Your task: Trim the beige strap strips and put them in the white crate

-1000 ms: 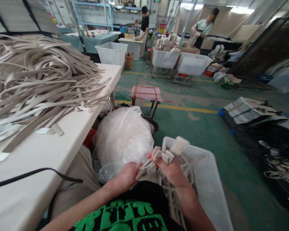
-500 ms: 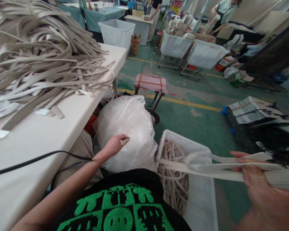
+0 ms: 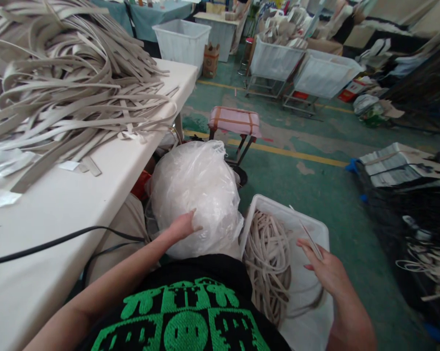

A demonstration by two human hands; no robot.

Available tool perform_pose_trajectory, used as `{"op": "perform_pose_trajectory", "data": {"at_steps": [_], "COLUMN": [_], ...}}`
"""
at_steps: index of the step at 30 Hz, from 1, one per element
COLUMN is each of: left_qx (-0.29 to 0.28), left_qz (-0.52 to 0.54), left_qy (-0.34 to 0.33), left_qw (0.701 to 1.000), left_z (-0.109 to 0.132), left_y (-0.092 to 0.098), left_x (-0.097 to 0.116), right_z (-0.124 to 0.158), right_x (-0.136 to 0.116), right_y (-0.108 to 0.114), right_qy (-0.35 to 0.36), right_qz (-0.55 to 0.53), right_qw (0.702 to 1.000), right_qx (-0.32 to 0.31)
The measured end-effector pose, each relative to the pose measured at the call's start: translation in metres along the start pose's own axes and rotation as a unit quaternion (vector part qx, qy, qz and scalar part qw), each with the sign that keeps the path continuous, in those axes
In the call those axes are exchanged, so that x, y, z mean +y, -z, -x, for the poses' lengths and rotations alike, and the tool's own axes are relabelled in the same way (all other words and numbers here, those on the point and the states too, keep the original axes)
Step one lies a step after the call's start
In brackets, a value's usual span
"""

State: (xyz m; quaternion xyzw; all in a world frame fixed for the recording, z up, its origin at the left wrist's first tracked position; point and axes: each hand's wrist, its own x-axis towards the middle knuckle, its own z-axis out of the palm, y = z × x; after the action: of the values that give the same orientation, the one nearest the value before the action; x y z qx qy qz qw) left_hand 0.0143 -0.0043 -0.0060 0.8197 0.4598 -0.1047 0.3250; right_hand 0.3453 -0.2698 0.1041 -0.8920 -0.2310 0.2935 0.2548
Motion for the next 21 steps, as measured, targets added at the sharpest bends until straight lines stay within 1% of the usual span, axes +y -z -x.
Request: {"op": "perform_pose_trajectory", "data": {"at_steps": [2, 4, 7, 9, 11, 13, 14, 15, 16, 18, 21], "left_qx": [0.011, 0.028, 0.067, 0.108, 0.170, 0.227, 0.245, 0.254, 0.260, 0.270, 0.267], "left_qz": [0.020, 0.036, 0.063, 0.100, 0.184, 0.290, 0.330, 0.354, 0.366, 0.362, 0.333], "left_qy": [0.012, 0.013, 0.013, 0.011, -0.009, -0.047, -0.067, -0.082, -0.094, -0.115, -0.138], "left_qw": [1.000, 0.999, 0.996, 0.989, 0.968, 0.929, 0.909, 0.896, 0.889, 0.885, 0.894], "left_z": [-0.004, -0.004, 0.005, 0.016, 0.030, 0.044, 0.050, 0.056, 0.062, 0.072, 0.083], "left_y": [-0.004, -0.001, 0.012, 0.024, 0.035, 0.044, 0.047, 0.050, 0.053, 0.058, 0.066], "left_x": [0.001, 0.001, -0.005, -0.010, -0.013, -0.013, -0.012, -0.011, -0.009, -0.005, 0.002], "right_z": [0.003, 0.007, 0.010, 0.012, 0.015, 0.019, 0.021, 0.023, 0.024, 0.025, 0.023], "right_x": [-0.017, -0.033, -0.049, -0.059, -0.071, -0.088, -0.098, -0.108, -0.118, -0.139, -0.165], "right_y": [-0.018, -0.035, -0.062, -0.080, -0.098, -0.116, -0.125, -0.133, -0.140, -0.151, -0.160], "right_qy": [0.041, 0.069, 0.088, 0.094, 0.102, 0.110, 0.113, 0.117, 0.121, 0.133, 0.161], "right_qz": [-0.064, -0.108, -0.175, -0.236, -0.302, -0.349, -0.362, -0.369, -0.372, -0.371, -0.368], "right_qw": [0.996, 0.988, 0.970, 0.947, 0.913, 0.874, 0.857, 0.843, 0.833, 0.822, 0.827], "right_qx": [-0.045, -0.087, -0.146, -0.196, -0.256, -0.321, -0.349, -0.373, -0.390, -0.411, -0.393]}}
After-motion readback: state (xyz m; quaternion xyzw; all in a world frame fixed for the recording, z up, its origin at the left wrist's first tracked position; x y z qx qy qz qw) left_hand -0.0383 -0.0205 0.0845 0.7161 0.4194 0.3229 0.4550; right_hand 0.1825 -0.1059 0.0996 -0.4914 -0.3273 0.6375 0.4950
